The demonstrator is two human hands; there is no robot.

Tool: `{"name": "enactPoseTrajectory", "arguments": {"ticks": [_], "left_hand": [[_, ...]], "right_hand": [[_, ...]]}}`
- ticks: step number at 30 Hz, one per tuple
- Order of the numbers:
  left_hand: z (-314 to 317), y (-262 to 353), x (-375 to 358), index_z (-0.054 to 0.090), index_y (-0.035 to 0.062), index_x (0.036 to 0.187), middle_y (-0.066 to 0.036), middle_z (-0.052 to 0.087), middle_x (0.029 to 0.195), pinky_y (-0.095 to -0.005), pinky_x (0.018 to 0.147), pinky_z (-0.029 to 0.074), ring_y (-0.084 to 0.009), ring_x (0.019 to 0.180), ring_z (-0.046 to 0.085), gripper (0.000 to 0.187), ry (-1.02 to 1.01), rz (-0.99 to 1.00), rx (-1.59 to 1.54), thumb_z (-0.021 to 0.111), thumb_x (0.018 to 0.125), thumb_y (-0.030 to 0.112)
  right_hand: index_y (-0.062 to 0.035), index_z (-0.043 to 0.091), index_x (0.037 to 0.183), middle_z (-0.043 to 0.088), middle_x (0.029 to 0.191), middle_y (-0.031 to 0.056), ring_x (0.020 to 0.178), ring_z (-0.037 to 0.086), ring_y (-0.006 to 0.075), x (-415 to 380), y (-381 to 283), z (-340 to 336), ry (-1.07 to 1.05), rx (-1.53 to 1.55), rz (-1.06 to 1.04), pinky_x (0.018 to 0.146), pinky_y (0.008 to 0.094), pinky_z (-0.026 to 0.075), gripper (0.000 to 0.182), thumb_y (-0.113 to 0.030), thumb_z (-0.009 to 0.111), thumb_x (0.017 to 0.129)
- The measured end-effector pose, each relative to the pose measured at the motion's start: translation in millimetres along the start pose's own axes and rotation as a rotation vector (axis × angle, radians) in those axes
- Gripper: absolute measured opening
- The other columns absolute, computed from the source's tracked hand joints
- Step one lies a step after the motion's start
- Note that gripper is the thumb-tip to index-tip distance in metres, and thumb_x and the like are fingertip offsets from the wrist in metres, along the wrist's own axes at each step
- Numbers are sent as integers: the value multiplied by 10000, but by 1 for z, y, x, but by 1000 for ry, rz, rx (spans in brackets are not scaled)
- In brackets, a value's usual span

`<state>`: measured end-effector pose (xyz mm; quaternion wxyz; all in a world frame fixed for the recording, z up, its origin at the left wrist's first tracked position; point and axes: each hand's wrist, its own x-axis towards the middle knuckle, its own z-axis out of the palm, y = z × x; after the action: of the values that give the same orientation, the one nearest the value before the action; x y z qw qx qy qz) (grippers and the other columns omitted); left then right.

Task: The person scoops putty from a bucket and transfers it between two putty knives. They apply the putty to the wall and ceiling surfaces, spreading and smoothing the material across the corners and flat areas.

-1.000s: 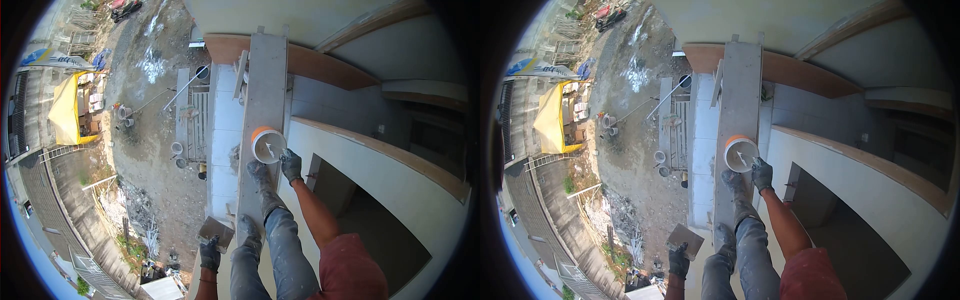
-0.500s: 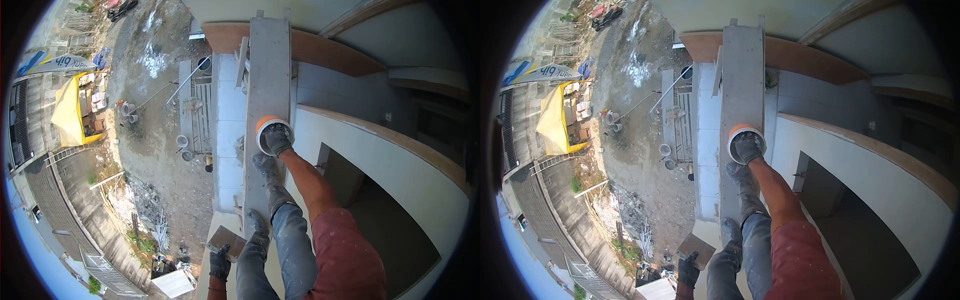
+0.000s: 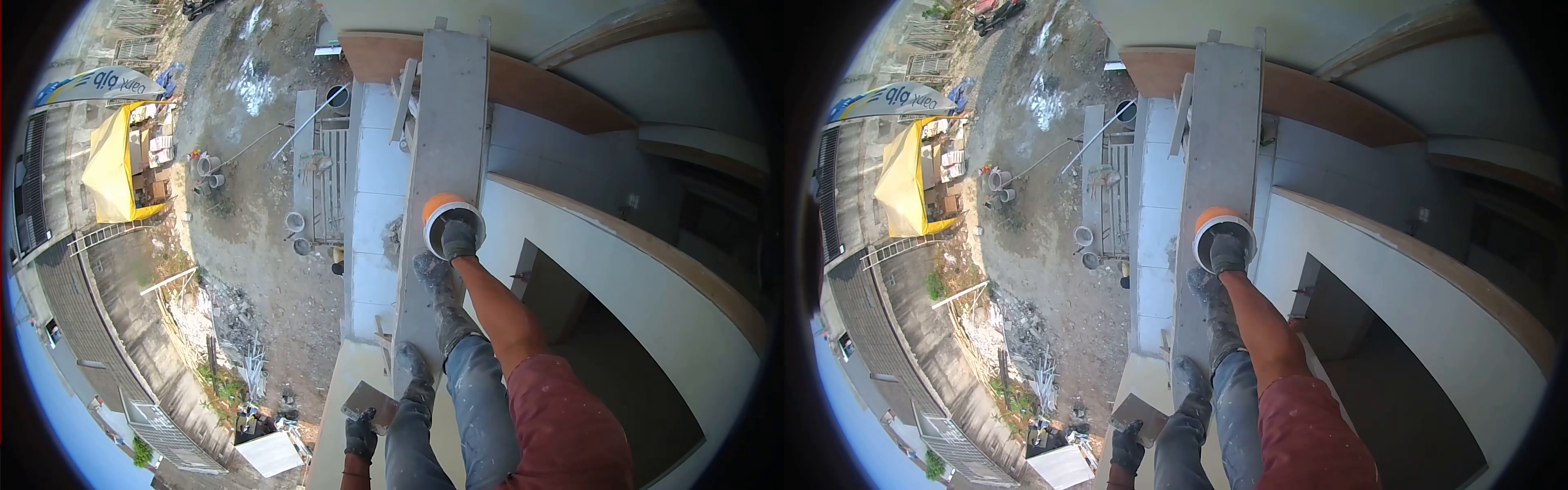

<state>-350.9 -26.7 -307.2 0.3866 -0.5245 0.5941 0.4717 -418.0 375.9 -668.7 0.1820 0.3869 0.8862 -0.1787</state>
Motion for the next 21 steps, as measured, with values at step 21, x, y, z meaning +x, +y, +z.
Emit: {"name": "enactPoseTrajectory", "arguments": {"ticks": [21], "left_hand": [[-2,6,7,557,45,1279,-94,648,1130,-403,816,570,-270,981,665,475,-14,-4,-25,668,823,-28]], "right_hand": [[-78,718,1110,706,1171,176,1086,678,311,26,12,-30,-267,-20,-141,934,433,535,273,-191,630,878]]}}
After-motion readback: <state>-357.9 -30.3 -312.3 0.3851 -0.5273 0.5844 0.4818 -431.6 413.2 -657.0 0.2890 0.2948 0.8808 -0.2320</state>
